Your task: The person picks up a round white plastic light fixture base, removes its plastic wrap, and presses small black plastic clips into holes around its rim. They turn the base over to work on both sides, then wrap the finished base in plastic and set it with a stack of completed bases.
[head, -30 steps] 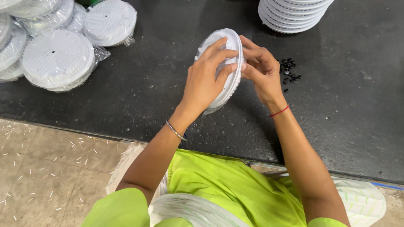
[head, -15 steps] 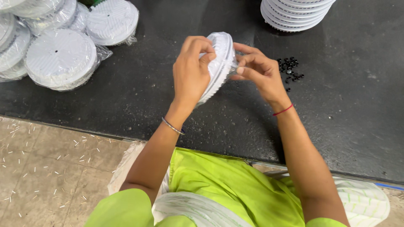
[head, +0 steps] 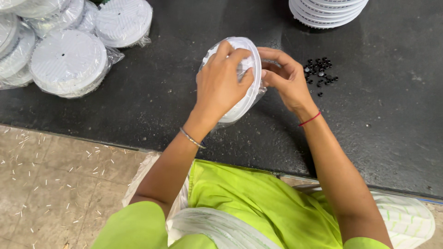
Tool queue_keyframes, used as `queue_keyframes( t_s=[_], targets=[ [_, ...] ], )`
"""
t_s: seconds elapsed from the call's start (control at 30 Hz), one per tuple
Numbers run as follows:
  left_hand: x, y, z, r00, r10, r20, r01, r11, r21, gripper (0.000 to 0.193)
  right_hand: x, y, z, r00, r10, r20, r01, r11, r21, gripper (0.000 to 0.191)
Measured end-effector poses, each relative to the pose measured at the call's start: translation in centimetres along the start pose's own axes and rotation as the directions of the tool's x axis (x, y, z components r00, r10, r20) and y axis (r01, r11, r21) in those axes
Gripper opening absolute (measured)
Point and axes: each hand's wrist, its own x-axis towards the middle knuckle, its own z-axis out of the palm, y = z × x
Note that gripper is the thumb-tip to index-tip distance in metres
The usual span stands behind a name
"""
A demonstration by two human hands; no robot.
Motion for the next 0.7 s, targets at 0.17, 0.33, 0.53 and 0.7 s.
queue_keyframes(
  t_s=[0.17,0.33,0.53,0.7],
  targets=[
    [0.1,-0.1,0.6,0.996,-0.057,0.075,0.057,0.998,0.000,0.014,0.1,0.2,0.0,0.999,-0.038,0.028,0.037,0.999,0.036,0.031],
    [0.0,0.2,1.5,0.999,0.009,0.044,-0.012,0.998,0.060,0.014,0.1,0.9,-0.1,0.998,-0.040,-0.046,0.041,0.999,0.020,0.016],
    [-0.1,0.1,0.6,0.995,0.052,0.086,-0.053,0.999,0.010,0.021,0.1,1.2,-0.6,0.996,-0.062,-0.062,0.060,0.997,-0.039,0.010],
    [-0.3,0.3,-0.2,0.986,0.091,0.137,-0.097,0.995,0.033,0.031,0.0,0.9,-0.7,0.998,-0.009,-0.069,0.009,1.000,-0.004,0.014]
  ],
)
